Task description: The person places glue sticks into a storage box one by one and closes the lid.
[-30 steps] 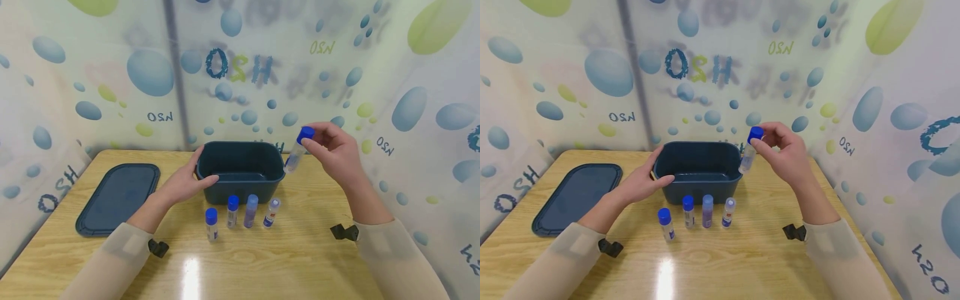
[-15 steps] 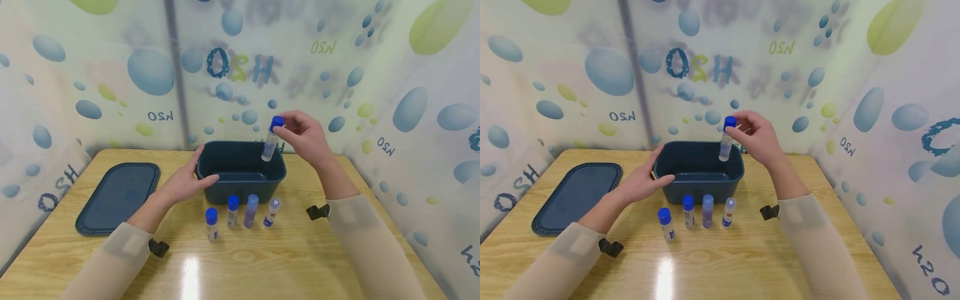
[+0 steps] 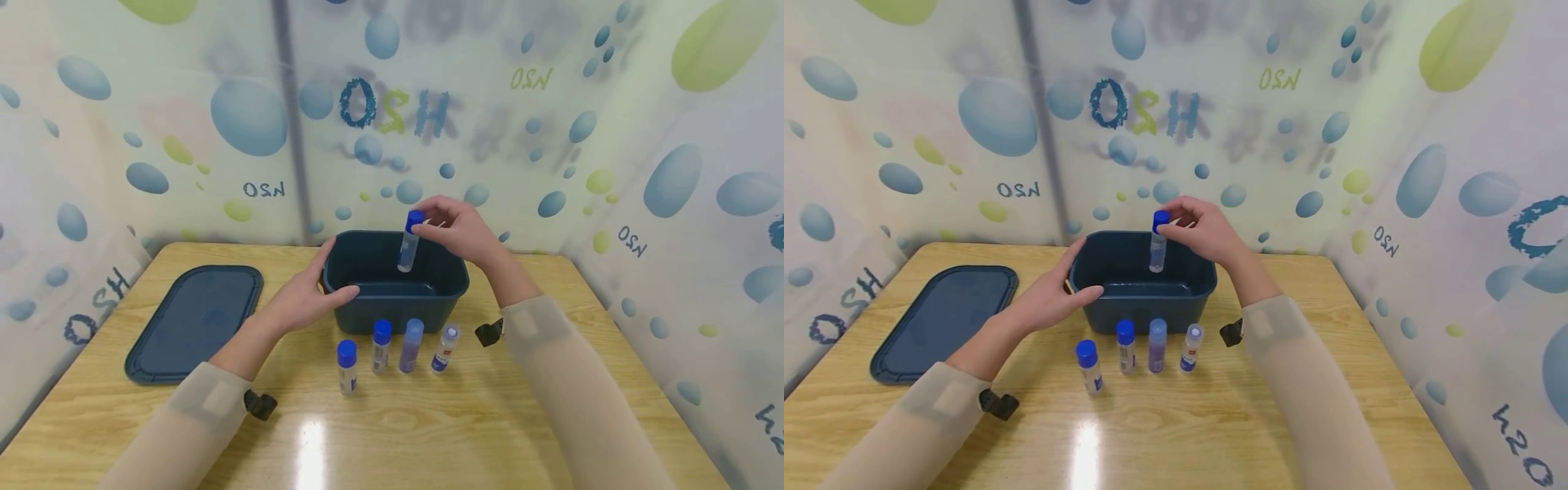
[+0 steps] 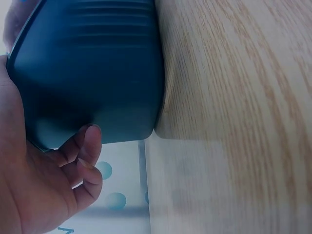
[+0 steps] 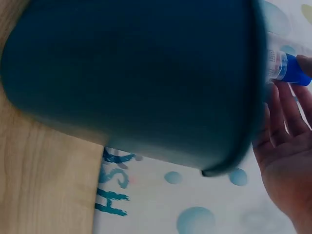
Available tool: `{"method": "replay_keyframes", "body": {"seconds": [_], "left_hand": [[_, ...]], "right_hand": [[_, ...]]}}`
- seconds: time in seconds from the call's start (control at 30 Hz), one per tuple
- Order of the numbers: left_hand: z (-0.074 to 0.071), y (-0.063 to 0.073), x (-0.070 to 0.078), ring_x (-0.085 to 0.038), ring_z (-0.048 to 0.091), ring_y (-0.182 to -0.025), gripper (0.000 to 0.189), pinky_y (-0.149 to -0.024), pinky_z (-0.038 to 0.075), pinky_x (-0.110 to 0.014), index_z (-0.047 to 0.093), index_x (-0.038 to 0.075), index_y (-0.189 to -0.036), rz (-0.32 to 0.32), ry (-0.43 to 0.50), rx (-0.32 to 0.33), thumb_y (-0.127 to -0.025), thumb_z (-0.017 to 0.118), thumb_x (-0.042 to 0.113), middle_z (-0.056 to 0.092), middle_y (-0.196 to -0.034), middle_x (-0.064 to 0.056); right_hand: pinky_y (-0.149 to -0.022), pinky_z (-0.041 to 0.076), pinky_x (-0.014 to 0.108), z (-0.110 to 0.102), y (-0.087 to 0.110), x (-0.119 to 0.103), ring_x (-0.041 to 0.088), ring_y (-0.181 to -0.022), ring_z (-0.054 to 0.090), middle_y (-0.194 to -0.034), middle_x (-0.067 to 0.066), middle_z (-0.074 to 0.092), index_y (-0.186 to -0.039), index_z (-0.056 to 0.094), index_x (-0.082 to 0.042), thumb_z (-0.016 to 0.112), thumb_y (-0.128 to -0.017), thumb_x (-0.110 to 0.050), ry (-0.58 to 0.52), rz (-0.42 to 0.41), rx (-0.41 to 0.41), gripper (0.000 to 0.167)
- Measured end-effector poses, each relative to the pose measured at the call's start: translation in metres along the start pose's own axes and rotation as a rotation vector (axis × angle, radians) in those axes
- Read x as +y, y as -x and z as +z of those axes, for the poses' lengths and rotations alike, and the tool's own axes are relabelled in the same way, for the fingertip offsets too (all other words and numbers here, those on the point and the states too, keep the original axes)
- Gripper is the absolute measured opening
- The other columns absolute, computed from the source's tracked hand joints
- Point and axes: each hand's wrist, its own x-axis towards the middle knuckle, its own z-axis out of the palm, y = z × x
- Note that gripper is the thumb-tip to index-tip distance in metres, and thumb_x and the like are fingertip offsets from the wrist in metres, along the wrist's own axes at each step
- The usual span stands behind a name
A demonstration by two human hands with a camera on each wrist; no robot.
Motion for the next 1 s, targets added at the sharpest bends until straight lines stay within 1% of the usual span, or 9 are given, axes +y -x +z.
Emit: {"method": "replay_keyframes", "body": {"seconds": [0.07,0.13,0.23,0.37,0.47,0.6,0.7,0.9,1.0], "left_hand": [[0.000,0.000,-0.001,-0.036,0.072,-0.106,0.116,-0.097,0.058,-0.057,-0.010,0.040,-0.176,0.002,0.007,0.005,-0.096,0.064,0.080,0.070,-0.135,-0.025],[0.001,-0.001,-0.002,-0.040,0.071,-0.118,0.116,-0.104,0.056,-0.061,-0.009,0.039,-0.177,0.006,0.012,0.011,-0.096,0.064,0.080,0.063,-0.152,-0.026],[0.002,-0.002,-0.004,-0.044,0.068,-0.130,0.116,-0.111,0.053,-0.065,-0.009,0.040,-0.177,0.009,0.032,0.010,-0.096,0.064,0.080,0.055,-0.162,-0.026],[0.002,-0.003,-0.005,-0.048,0.064,-0.137,0.115,-0.114,0.049,-0.067,-0.009,0.040,-0.176,0.010,0.056,0.005,-0.096,0.065,0.079,0.052,-0.165,-0.026],[0.001,-0.002,-0.004,-0.049,0.061,-0.141,0.115,-0.116,0.047,-0.068,-0.009,0.040,-0.176,0.010,0.062,0.004,-0.097,0.065,0.079,0.050,-0.167,-0.026],[0.000,-0.002,-0.004,-0.049,0.062,-0.139,0.115,-0.115,0.048,-0.068,-0.008,0.039,-0.177,0.009,0.051,0.009,-0.097,0.065,0.079,0.050,-0.166,-0.027],[0.000,-0.002,-0.004,-0.048,0.064,-0.137,0.115,-0.114,0.049,-0.067,-0.009,0.039,-0.177,0.009,0.043,0.010,-0.097,0.064,0.079,0.052,-0.164,-0.027],[0.001,-0.003,-0.004,-0.046,0.066,-0.134,0.116,-0.113,0.051,-0.066,-0.009,0.040,-0.177,0.012,0.044,0.004,-0.096,0.065,0.079,0.055,-0.162,-0.027],[0.001,-0.003,-0.003,-0.046,0.066,-0.134,0.115,-0.114,0.050,-0.066,-0.009,0.040,-0.176,0.012,0.048,-0.002,-0.097,0.065,0.079,0.055,-0.162,-0.026]], "right_hand": [[-0.091,0.057,0.039,0.005,-0.005,0.005,0.027,-0.107,0.070,-0.123,0.010,0.074,-0.135,0.074,-0.015,0.078,-0.104,-0.030,0.010,-0.002,-0.025,0.035],[-0.092,0.057,0.039,0.009,-0.010,0.009,0.027,-0.107,0.070,-0.124,0.010,0.075,-0.135,0.074,-0.015,0.078,-0.104,-0.030,0.025,-0.004,-0.049,0.035],[-0.094,0.058,0.041,0.015,-0.015,0.013,0.027,-0.105,0.070,-0.124,0.009,0.076,-0.134,0.075,-0.016,0.079,-0.103,-0.030,0.043,-0.007,-0.082,0.034],[-0.097,0.058,0.044,0.019,-0.020,0.017,0.026,-0.105,0.071,-0.123,0.007,0.077,-0.132,0.076,-0.018,0.081,-0.102,-0.030,0.057,-0.006,-0.114,0.033],[-0.095,0.057,0.043,0.020,-0.024,0.019,0.025,-0.103,0.070,-0.120,0.007,0.076,-0.132,0.076,-0.018,0.081,-0.102,-0.030,0.074,-0.001,-0.130,0.034],[-0.089,0.055,0.039,0.020,-0.029,0.020,0.026,-0.097,0.066,-0.111,0.008,0.074,-0.132,0.077,-0.016,0.082,-0.101,-0.029,0.081,0.002,-0.142,0.034],[-0.088,0.054,0.038,0.021,-0.033,0.021,0.026,-0.096,0.066,-0.107,0.007,0.074,-0.132,0.077,-0.015,0.081,-0.101,-0.028,0.079,0.006,-0.154,0.033],[-0.088,0.060,0.050,0.024,-0.043,0.020,0.037,-0.092,0.069,-0.101,0.008,0.078,-0.130,0.077,-0.014,0.080,-0.102,-0.027,0.064,0.011,-0.211,0.031],[-0.085,0.060,0.047,0.025,-0.047,0.021,0.036,-0.088,0.070,-0.100,0.007,0.079,-0.130,0.076,-0.015,0.080,-0.102,-0.026,0.062,0.010,-0.250,0.031]]}}
